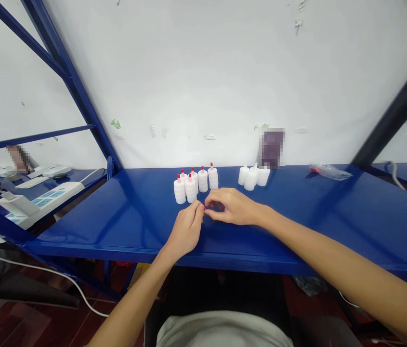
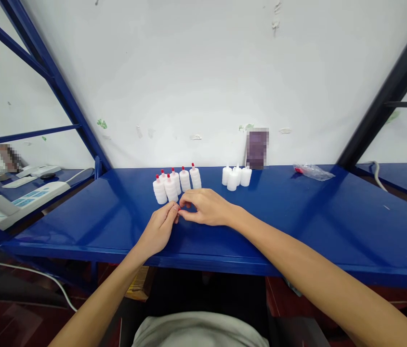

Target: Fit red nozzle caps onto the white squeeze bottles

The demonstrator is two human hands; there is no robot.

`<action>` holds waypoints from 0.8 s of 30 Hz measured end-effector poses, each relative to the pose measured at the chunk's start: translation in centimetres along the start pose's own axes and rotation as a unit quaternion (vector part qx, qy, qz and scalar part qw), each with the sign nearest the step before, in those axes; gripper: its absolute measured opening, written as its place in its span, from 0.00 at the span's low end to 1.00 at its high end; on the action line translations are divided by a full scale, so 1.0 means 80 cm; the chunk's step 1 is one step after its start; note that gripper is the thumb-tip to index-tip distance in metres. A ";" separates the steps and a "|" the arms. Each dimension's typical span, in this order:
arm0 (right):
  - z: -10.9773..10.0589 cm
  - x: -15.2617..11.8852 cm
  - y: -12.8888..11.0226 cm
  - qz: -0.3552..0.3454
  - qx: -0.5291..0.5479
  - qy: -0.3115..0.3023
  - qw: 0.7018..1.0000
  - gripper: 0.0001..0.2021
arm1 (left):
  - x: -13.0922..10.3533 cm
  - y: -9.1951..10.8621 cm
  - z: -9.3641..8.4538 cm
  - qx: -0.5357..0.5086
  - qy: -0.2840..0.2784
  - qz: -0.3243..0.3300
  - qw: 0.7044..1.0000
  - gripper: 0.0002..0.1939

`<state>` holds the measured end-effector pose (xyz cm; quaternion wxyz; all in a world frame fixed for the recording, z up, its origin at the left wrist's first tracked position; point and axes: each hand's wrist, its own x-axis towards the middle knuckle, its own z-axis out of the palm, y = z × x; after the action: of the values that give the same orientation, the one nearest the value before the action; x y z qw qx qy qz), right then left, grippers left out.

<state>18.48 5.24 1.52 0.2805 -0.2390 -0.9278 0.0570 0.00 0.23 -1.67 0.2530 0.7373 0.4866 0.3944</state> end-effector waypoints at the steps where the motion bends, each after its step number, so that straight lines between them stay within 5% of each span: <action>1: -0.007 0.000 0.005 0.016 -0.043 0.002 0.999 0.09 | 0.000 0.001 0.000 0.006 -0.001 -0.004 1.000 0.18; 3: -0.025 -0.001 0.017 0.104 -0.151 0.040 0.982 0.13 | -0.001 0.004 -0.001 0.022 -0.009 -0.009 1.000 0.17; 6: -0.053 -0.005 0.040 0.319 -0.282 0.103 0.899 0.18 | -0.002 0.009 -0.001 0.057 -0.041 -0.010 0.997 0.15; 10: -0.070 -0.012 0.062 0.464 -0.309 0.051 0.829 0.22 | -0.001 0.011 -0.001 0.107 -0.070 0.004 0.992 0.12; 19: -0.067 -0.015 0.072 0.499 -0.289 0.017 0.817 0.23 | -0.003 0.010 -0.001 0.115 -0.072 0.014 0.991 0.10; 24: -0.049 -0.012 0.070 0.426 -0.278 0.030 0.861 0.18 | -0.003 0.014 -0.001 0.101 -0.064 0.017 0.993 0.10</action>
<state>23.65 9.55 3.01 0.1787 -0.6805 -0.7040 -0.0966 0.44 -0.46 -0.84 0.2015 0.7910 0.4942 0.2992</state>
